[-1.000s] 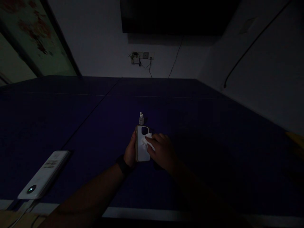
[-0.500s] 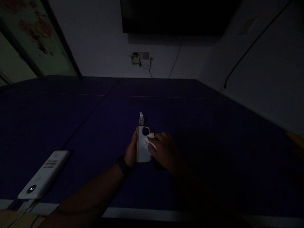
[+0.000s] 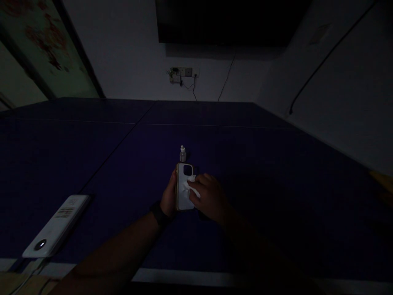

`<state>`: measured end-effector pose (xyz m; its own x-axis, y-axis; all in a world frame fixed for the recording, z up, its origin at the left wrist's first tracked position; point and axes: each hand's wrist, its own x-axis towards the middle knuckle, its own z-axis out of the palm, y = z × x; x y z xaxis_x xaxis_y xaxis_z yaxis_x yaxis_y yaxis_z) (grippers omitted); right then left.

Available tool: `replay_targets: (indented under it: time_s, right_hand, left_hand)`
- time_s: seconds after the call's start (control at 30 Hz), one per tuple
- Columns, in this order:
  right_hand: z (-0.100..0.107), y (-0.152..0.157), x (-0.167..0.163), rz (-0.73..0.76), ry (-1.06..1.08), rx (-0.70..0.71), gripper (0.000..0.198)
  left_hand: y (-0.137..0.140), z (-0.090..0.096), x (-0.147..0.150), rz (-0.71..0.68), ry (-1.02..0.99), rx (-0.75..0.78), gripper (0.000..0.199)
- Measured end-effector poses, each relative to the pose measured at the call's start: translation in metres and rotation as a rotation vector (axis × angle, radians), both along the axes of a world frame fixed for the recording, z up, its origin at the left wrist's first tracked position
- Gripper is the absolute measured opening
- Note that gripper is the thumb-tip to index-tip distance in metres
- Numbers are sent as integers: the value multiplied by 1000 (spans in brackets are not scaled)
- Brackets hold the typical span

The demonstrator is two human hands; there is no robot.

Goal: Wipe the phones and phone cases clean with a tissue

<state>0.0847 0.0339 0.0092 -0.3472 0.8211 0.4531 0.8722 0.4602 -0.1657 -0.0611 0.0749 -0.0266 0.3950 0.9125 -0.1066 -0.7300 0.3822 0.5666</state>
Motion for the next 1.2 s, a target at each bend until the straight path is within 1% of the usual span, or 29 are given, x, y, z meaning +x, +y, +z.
replay_targets:
  time_s: [0.07, 0.1, 0.17, 0.27, 0.33, 0.4, 0.5, 0.57, 0.63, 0.7, 0.77, 0.87, 0.97, 1.0, 1.07, 1.17, 1.2]
  right_hand:
    - [0, -1, -2, 73, -13, 4, 31]
    - [0, -1, -2, 71, -24, 8, 33]
    - [2, -1, -2, 0, -48, 12, 36]
    - [4, 1, 2, -121, -53, 5, 32]
    - [4, 2, 4, -120, -41, 1, 27]
    - [2, 2, 4, -64, -33, -3, 23]
    - [0, 0, 1, -1, -37, 2, 26]
    - [1, 0, 0, -25, -49, 8, 32]
    - [3, 0, 0, -82, -66, 8, 35]
    - [5, 1, 2, -129, -70, 5, 35]
    - [4, 2, 4, -135, -54, 8, 31]
    - [1, 1, 3, -34, -27, 19, 26]
    - [-1, 0, -1, 111, -32, 33, 31]
    - [-2, -1, -2, 133, -35, 40, 32]
    - [-1, -1, -2, 102, -32, 50, 35]
    - [1, 0, 1, -26, -18, 38, 36]
    - [2, 1, 2, -47, -12, 32, 34]
  left_hand:
    - [0, 0, -1, -21, 5, -39, 44]
    - [0, 0, -1, -26, 8, -51, 45]
    - [0, 1, -1, -22, 8, -49, 47]
    - [-1, 1, 0, -11, -9, 5, 51]
    - [-1, 1, 1, 3, -10, 26, 50]
    - [0, 1, 0, 11, -4, 12, 46]
    - [1, 0, -1, -11, 7, -26, 45]
    - [0, 0, -1, -27, 16, -19, 46]
    - [-1, 1, 0, -26, 14, 16, 47]
    - [-2, 1, 1, -18, 5, 48, 48]
    - [-2, 1, 1, -8, -1, 50, 49]
    - [0, -2, 0, -3, 1, 14, 53]
    - [1, -4, -1, -14, -2, -22, 49]
    - [1, -4, -1, -14, -3, -26, 47]
    - [1, -2, -1, -7, -2, -14, 43]
    - [-2, 1, 1, -10, -1, 33, 45]
    - [-3, 2, 1, -12, 0, 38, 46]
